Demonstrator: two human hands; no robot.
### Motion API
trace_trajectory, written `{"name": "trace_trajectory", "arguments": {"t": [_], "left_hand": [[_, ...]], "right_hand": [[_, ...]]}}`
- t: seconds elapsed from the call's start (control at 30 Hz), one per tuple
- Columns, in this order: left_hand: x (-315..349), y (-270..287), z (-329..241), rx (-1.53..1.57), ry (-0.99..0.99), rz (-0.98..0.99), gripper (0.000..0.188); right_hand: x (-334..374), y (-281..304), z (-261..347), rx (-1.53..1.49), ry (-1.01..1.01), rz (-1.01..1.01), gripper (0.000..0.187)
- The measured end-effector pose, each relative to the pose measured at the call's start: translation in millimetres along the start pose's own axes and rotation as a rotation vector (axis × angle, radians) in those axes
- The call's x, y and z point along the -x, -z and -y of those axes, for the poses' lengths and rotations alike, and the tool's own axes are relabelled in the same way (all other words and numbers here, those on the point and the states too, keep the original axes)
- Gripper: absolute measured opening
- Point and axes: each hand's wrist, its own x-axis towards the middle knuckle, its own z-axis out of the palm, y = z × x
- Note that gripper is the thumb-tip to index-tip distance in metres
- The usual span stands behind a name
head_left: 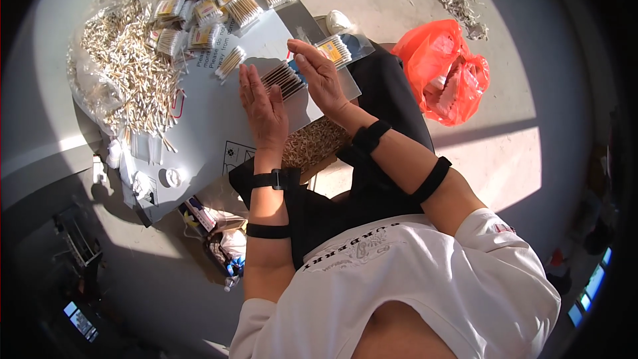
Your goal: Packaging small wooden sticks into small plastic bags.
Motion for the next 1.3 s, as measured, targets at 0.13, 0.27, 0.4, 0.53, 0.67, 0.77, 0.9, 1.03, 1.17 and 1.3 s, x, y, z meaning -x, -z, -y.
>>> {"name": "trace_trajectory", "arguments": {"t": [0.13,0.27,0.4,0.53,0.67,0.77,0.9,1.03,1.17,1.3], "left_hand": [[-11.4,-8.5,-1.3,0.615,0.189,-0.356,0.060],[-18.3,-18.0,-7.4,0.929,0.359,-0.459,0.059],[-14.3,-7.9,10.2,0.660,0.218,-0.352,0.059],[-6.4,-1.8,-9.6,-0.199,0.030,0.035,0.078],[4.9,-5.8,-15.1,-0.321,0.046,0.154,0.090],[7.3,-6.5,-15.4,-0.346,0.055,0.169,0.090],[8.9,-6.4,-13.5,-0.343,0.062,0.169,0.091],[9.4,-8.6,-12.8,-0.349,0.055,0.160,0.090],[10.2,-10.6,-11.9,-0.337,0.055,0.147,0.089],[10.1,-11.6,-12.0,-0.347,0.039,0.128,0.089]], "right_hand": [[-14.7,-8.1,-7.8,-0.068,-0.057,0.022,0.036],[-17.8,-8.6,-16.5,-0.113,-0.123,0.014,0.034],[-18.4,-1.9,-6.1,0.215,0.020,0.107,0.020],[-25.8,15.6,4.9,0.676,0.241,0.287,0.005],[-25.8,16.8,5.2,0.872,0.361,0.404,0.008],[-24.4,16.9,4.6,0.879,0.357,0.442,0.009],[-22.6,17.1,7.5,0.841,0.379,0.460,0.009],[-23.7,20.0,6.5,0.858,0.396,0.479,0.007],[-25.6,22.6,6.0,0.909,0.415,0.538,0.006],[-28.9,24.9,7.9,0.963,0.525,0.576,0.007]]}}
